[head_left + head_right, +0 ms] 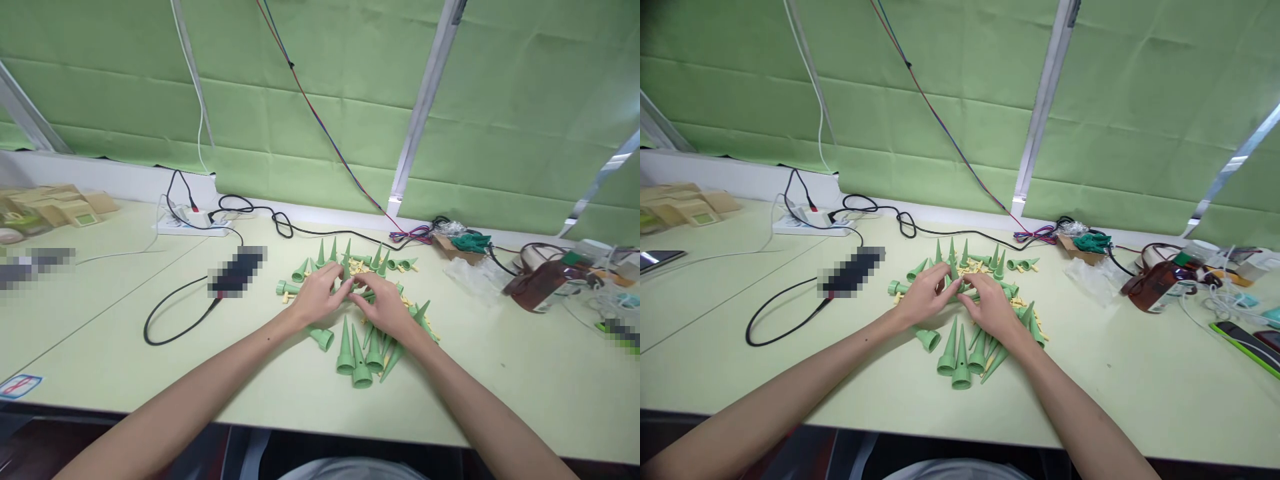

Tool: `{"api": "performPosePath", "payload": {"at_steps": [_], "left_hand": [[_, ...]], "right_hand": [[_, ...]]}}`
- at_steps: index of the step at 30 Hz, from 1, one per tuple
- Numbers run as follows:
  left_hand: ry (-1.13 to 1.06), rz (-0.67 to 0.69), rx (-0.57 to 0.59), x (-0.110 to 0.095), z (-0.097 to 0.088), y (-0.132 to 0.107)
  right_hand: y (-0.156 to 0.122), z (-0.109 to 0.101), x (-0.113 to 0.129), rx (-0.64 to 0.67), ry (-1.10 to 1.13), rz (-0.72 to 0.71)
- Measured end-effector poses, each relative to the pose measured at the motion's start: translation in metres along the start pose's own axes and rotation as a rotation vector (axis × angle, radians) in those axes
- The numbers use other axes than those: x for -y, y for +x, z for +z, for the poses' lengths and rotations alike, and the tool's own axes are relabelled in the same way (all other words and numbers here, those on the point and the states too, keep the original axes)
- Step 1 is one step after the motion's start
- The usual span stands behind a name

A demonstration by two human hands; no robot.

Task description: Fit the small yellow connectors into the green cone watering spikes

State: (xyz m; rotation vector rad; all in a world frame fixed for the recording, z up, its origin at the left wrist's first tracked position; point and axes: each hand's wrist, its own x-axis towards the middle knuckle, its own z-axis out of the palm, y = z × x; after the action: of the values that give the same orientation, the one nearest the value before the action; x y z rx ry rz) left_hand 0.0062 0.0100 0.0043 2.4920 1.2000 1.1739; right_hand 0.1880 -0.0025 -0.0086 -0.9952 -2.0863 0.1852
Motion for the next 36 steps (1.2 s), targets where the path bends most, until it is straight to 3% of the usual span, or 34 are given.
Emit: {"api": "performPosePath", "payload": {"at_steps": [11, 22, 36], "left_hand": [[0.086, 0.031, -0.081, 0.007, -0.007, 0.003], [0.132, 0.147, 0.304, 0.005, -0.004, -0.001], [0.247, 0.111, 0.373, 0.007, -0.003, 0.0]], "right_hand": [[0.001, 0.0, -0.012, 0.012, -0.108, 0.048], [0.002, -0.001, -0.015, 0.074, -0.207, 0.057], [0.001, -0.001, -0.012, 0.141, -0.224, 0.067]]}}
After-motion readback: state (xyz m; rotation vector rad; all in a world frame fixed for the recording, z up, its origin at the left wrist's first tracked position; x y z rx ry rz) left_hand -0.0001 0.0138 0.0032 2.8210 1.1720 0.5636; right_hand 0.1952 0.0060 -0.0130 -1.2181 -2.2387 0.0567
